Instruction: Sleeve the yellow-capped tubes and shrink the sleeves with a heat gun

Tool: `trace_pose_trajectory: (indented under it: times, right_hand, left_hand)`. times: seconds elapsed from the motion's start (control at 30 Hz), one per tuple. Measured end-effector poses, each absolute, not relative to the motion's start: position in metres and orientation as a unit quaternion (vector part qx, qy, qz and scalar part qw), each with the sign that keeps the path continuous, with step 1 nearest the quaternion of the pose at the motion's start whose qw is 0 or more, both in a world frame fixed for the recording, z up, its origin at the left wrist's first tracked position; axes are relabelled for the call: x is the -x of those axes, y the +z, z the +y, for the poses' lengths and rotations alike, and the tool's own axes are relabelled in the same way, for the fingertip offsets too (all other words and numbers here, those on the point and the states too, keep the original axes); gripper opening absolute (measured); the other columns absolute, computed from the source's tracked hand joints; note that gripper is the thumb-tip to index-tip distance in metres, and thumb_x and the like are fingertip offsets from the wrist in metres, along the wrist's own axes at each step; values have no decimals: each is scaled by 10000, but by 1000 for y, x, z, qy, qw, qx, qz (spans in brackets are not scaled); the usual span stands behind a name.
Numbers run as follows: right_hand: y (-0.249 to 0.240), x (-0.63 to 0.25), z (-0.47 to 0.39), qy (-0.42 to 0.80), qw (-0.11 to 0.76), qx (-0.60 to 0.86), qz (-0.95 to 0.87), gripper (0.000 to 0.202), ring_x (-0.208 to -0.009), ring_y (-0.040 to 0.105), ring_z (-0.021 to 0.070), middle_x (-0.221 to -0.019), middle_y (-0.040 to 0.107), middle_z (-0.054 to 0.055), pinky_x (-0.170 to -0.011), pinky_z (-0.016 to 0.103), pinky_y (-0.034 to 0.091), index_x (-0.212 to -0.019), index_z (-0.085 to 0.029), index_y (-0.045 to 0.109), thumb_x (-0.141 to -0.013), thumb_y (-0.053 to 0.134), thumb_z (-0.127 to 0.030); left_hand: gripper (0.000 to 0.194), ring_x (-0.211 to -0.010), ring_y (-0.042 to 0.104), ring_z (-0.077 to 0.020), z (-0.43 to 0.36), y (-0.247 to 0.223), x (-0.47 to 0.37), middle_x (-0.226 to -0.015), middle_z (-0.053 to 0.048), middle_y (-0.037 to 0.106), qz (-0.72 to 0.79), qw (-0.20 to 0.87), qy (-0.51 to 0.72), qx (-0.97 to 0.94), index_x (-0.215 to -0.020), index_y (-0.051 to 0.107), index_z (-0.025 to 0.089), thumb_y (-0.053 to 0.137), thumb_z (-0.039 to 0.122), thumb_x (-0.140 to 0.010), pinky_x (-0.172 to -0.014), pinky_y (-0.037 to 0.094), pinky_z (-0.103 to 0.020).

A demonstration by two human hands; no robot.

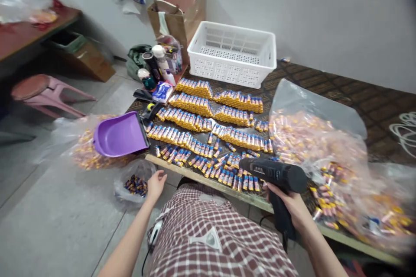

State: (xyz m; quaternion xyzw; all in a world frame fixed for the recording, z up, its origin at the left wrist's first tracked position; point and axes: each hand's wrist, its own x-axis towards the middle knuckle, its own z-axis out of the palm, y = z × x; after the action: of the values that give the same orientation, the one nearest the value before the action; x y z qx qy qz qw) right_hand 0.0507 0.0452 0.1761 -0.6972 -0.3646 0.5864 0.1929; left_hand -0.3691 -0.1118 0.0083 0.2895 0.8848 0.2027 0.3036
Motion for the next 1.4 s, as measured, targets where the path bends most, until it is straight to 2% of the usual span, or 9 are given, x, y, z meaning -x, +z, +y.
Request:
trace_pose_trajectory:
  times: [0.13, 0.2, 0.33, 0.53, 0.67, 0.97, 1.13, 1.3, 1.4]
  right_hand:
    - [173, -55, 20, 531, 230, 752, -316, 387, -418, 531, 166, -500, 629, 60, -404, 269, 386, -733, -120, 674, -569, 750, -462]
    - [171, -46, 9, 528, 236, 757, -305, 382, -441, 547, 174, -494, 628, 59, -424, 268, 397, -721, -120, 670, -566, 752, -459]
    - [164, -16, -9, 582, 210, 728, -297, 391, -467, 562, 175, -515, 638, 66, -450, 265, 402, -717, -110, 669, -569, 753, -462]
    - [144, 34, 0, 584, 279, 715, -265, 387, -428, 532, 167, -500, 624, 41, -432, 276, 395, -730, -137, 651, -574, 750, -476]
    - [139, 56, 20, 559, 328, 708, -280, 379, -445, 544, 172, -509, 626, 35, -452, 279, 407, -721, -143, 658, -534, 780, -449]
    - [161, 119, 40, 633, 254, 641, -352, 373, -480, 550, 163, -555, 635, 25, -463, 272, 416, -770, -146, 651, -544, 777, -415]
    - [168, 161, 46, 675, 236, 599, -362, 376, -517, 563, 161, -678, 680, 72, -493, 276, 432, -790, -131, 668, -572, 762, -423]
    - [179, 203, 57, 679, 201, 574, -411, 365, -485, 544, 155, -579, 641, 45, -477, 269, 421, -763, -130, 659, -586, 748, -436]
    - [182, 230, 65, 671, 206, 551, -452, 363, -512, 555, 158, -612, 648, 38, -505, 269, 438, -779, -141, 653, -568, 755, -419]
  left_hand:
    - [445, -988, 589, -263, -69, 12, 379, -1068, -155, 625, 882, 185, 101, -421, -1166, 521, 125, 454, 372, -803, -829, 458, -355]
    - [441, -1005, 582, -272, -53, 11, 385, -1072, -153, 629, 872, 189, 56, -448, -1181, 516, 136, 449, 371, -814, -815, 458, -351]
    - [334, -872, 630, -248, -37, 4, 398, -945, -102, 681, 852, 261, 12, -454, -1090, 581, 166, 443, 309, -821, -724, 463, -310]
    - [315, -950, 610, -238, -37, 3, 413, -1045, -108, 662, 834, 243, 67, -491, -1068, 594, 156, 451, 293, -823, -770, 452, -302]
    - [295, -877, 631, -208, -41, 7, 427, -979, -90, 682, 826, 268, 99, -486, -1035, 604, 167, 463, 307, -817, -742, 456, -282]
    - [254, -778, 642, -175, -66, 12, 472, -877, -73, 695, 840, 276, 152, -442, -937, 635, 162, 461, 270, -786, -720, 467, -261]
    - [248, -697, 631, -160, -75, 10, 500, -801, -55, 692, 843, 281, 183, -420, -902, 640, 165, 463, 278, -771, -684, 470, -255]
    - [217, -669, 623, -152, -74, 9, 517, -745, -36, 685, 851, 275, 211, -394, -860, 640, 169, 477, 262, -749, -657, 464, -244]
    - [204, -670, 624, -153, -66, 13, 517, -738, -30, 681, 857, 267, 235, -374, -839, 636, 177, 475, 271, -755, -667, 471, -253]
